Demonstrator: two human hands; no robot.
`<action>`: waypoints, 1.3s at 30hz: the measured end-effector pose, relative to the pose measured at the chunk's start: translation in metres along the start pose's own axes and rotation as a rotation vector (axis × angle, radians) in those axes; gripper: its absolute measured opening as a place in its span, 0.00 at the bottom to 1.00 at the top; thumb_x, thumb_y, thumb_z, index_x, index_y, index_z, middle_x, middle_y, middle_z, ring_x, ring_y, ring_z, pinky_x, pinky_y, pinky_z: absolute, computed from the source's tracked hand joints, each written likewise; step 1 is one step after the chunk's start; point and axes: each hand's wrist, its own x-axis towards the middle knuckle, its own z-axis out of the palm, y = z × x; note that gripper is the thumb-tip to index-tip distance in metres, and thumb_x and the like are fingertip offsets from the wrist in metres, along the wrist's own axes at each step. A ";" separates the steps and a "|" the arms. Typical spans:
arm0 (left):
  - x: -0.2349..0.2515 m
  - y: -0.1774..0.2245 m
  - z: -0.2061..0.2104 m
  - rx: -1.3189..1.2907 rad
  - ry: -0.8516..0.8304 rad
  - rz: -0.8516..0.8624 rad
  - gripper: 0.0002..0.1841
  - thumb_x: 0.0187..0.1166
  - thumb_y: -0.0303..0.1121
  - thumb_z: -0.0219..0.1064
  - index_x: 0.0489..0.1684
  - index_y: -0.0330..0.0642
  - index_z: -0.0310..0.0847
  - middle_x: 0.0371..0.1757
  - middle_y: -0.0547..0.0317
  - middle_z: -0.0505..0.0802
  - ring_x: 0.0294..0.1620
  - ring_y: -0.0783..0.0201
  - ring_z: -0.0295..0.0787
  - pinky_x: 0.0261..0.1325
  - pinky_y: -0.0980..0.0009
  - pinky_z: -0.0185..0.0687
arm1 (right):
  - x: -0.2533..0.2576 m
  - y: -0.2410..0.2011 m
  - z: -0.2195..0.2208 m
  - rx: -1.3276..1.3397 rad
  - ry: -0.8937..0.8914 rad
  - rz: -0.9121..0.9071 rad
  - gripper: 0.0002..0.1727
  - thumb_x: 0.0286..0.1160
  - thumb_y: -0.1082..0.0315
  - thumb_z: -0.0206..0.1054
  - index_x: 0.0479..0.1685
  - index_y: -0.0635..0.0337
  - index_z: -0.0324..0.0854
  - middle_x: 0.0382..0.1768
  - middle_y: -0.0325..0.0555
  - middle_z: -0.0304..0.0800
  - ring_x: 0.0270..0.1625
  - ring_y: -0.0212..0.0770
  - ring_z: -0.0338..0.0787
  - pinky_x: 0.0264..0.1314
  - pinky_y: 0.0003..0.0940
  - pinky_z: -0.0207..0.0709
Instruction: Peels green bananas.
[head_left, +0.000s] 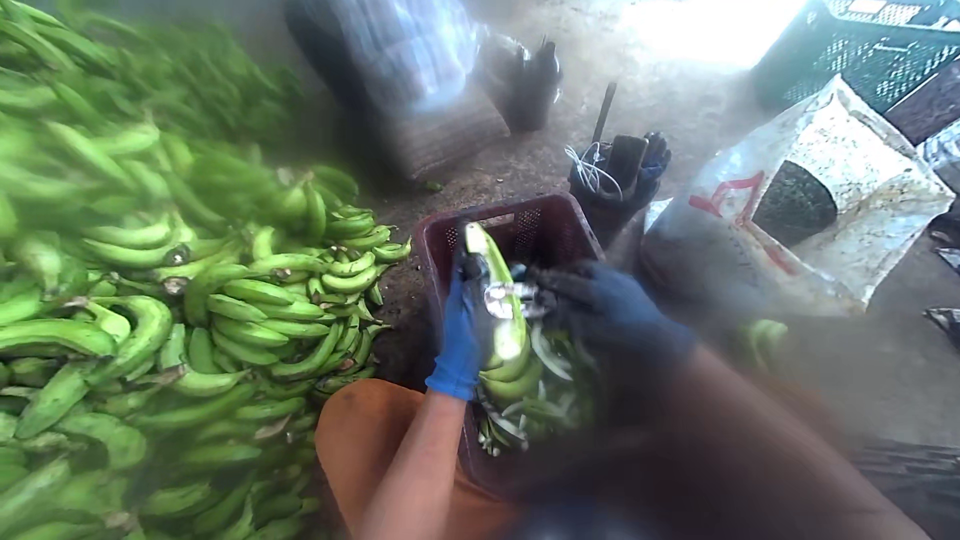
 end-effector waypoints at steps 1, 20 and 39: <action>-0.007 0.006 0.000 -0.019 -0.100 -0.009 0.24 0.93 0.37 0.44 0.87 0.43 0.61 0.65 0.57 0.84 0.60 0.80 0.79 0.64 0.77 0.76 | 0.008 0.010 -0.005 -0.060 0.047 0.039 0.24 0.78 0.56 0.68 0.74 0.43 0.84 0.67 0.52 0.87 0.68 0.56 0.87 0.65 0.59 0.81; 0.001 -0.010 -0.008 -0.062 -0.343 0.039 0.21 0.90 0.36 0.51 0.77 0.41 0.73 0.62 0.57 0.88 0.59 0.75 0.83 0.63 0.73 0.79 | 0.009 0.033 -0.008 0.042 0.093 0.223 0.25 0.82 0.54 0.61 0.79 0.41 0.79 0.70 0.50 0.85 0.72 0.54 0.83 0.72 0.60 0.76; 0.007 -0.012 0.007 -0.150 -0.593 -0.122 0.21 0.91 0.37 0.50 0.78 0.41 0.72 0.60 0.59 0.88 0.55 0.77 0.83 0.61 0.76 0.81 | 0.012 0.046 0.009 0.135 -0.072 0.459 0.21 0.92 0.60 0.54 0.78 0.51 0.78 0.65 0.58 0.89 0.67 0.57 0.88 0.73 0.61 0.77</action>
